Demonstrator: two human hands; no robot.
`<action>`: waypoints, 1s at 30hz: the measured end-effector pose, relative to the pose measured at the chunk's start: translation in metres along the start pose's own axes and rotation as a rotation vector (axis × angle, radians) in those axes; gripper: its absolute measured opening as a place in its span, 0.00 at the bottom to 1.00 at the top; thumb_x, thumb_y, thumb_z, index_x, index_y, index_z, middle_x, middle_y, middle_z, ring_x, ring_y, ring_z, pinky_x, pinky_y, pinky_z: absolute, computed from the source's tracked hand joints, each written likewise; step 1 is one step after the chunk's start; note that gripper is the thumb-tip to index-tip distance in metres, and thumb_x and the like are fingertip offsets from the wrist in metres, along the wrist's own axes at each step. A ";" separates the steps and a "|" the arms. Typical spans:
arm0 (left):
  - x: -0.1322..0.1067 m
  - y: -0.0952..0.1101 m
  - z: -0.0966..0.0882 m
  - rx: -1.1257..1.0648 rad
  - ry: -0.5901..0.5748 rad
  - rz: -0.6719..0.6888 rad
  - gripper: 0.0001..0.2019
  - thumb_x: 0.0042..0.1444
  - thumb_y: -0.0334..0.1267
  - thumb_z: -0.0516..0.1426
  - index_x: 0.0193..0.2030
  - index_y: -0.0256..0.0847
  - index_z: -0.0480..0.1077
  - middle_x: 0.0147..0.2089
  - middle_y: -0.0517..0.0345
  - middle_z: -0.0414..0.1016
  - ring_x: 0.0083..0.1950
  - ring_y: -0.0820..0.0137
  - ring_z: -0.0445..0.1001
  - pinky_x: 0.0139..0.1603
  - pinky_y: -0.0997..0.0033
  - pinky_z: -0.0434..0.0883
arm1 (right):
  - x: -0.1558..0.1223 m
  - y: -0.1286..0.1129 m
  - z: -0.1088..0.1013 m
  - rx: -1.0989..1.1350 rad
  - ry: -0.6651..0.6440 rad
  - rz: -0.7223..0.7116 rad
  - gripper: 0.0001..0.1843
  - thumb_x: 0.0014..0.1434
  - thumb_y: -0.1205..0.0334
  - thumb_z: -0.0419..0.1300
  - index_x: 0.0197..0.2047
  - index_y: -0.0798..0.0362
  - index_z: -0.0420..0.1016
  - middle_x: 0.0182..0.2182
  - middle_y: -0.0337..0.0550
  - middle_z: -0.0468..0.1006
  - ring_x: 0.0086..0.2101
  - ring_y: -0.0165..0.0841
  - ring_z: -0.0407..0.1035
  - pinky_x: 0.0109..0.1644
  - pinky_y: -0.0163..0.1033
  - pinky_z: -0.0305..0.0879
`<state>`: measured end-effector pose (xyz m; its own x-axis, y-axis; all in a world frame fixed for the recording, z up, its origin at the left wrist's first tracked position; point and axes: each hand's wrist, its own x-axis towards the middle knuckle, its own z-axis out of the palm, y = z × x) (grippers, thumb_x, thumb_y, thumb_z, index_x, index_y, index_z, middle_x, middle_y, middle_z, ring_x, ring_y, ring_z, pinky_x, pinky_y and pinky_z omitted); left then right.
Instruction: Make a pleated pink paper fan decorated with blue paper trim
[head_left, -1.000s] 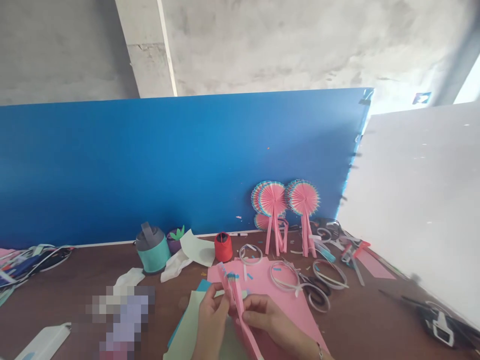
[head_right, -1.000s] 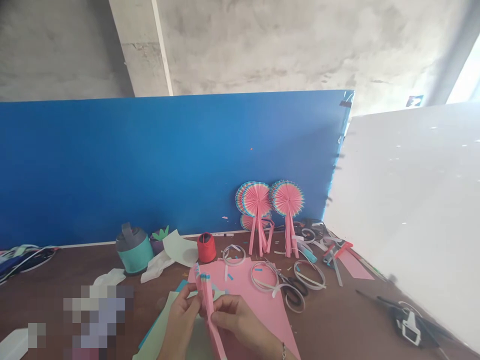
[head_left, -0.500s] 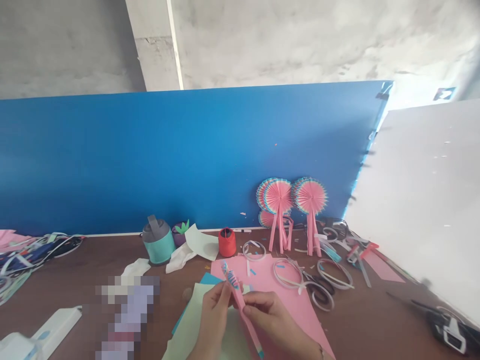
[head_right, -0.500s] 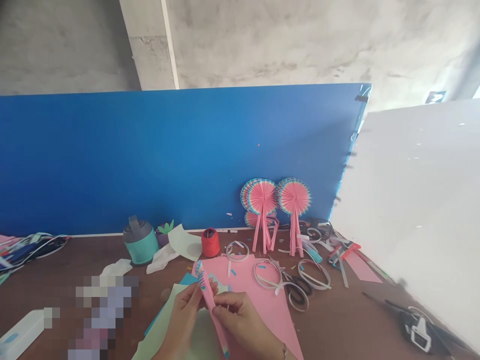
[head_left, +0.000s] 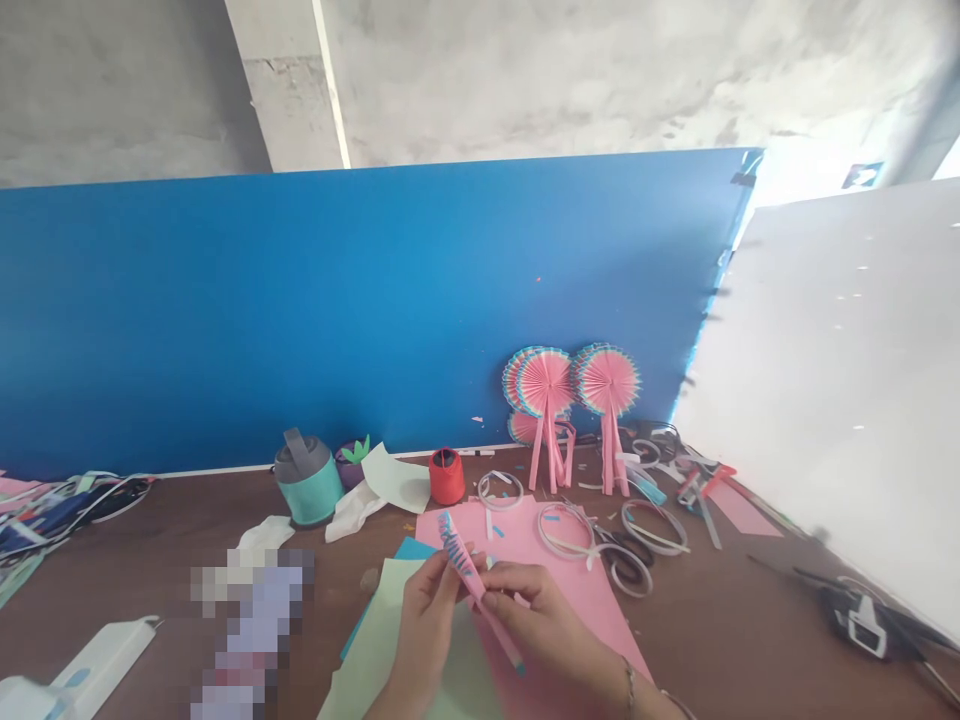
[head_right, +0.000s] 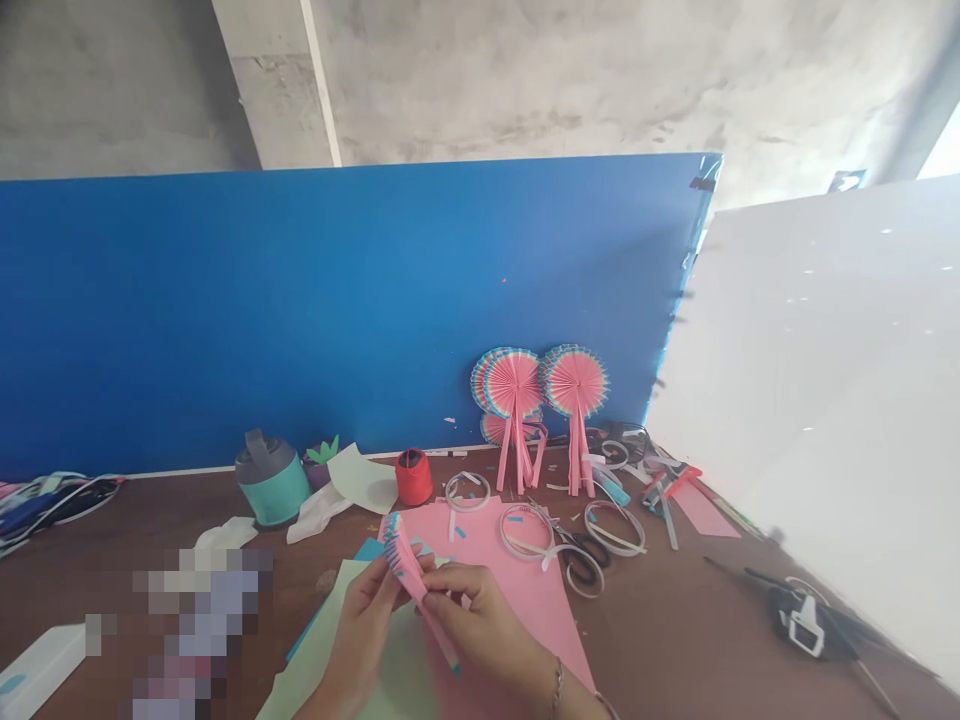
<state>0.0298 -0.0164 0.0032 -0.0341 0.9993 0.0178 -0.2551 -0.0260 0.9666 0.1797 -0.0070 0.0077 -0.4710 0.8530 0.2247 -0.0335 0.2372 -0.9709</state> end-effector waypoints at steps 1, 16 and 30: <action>0.000 0.002 0.000 0.000 0.014 -0.002 0.19 0.47 0.53 0.61 0.35 0.37 0.77 0.37 0.49 0.79 0.41 0.59 0.76 0.43 0.64 0.72 | 0.000 0.000 -0.001 0.081 -0.019 0.041 0.16 0.58 0.50 0.58 0.34 0.53 0.80 0.27 0.42 0.75 0.30 0.33 0.65 0.37 0.37 0.60; -0.006 0.006 -0.010 -0.331 -0.222 -0.268 0.18 0.42 0.51 0.65 0.31 0.38 0.72 0.32 0.51 0.78 0.35 0.59 0.78 0.41 0.59 0.71 | 0.000 0.007 -0.012 0.828 -0.195 0.312 0.14 0.50 0.66 0.61 0.42 0.57 0.70 0.21 0.33 0.62 0.21 0.22 0.55 0.27 0.30 0.50; -0.001 0.011 -0.004 -0.222 -0.094 -0.146 0.15 0.44 0.48 0.65 0.28 0.37 0.75 0.28 0.56 0.76 0.36 0.62 0.75 0.43 0.64 0.68 | 0.002 -0.007 -0.004 0.149 0.215 0.193 0.07 0.51 0.60 0.58 0.26 0.53 0.67 0.24 0.36 0.66 0.28 0.29 0.60 0.33 0.35 0.56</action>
<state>0.0228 -0.0183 0.0128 0.1059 0.9908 -0.0839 -0.4565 0.1234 0.8811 0.1824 -0.0055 0.0152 -0.2843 0.9582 0.0325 -0.0980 0.0046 -0.9952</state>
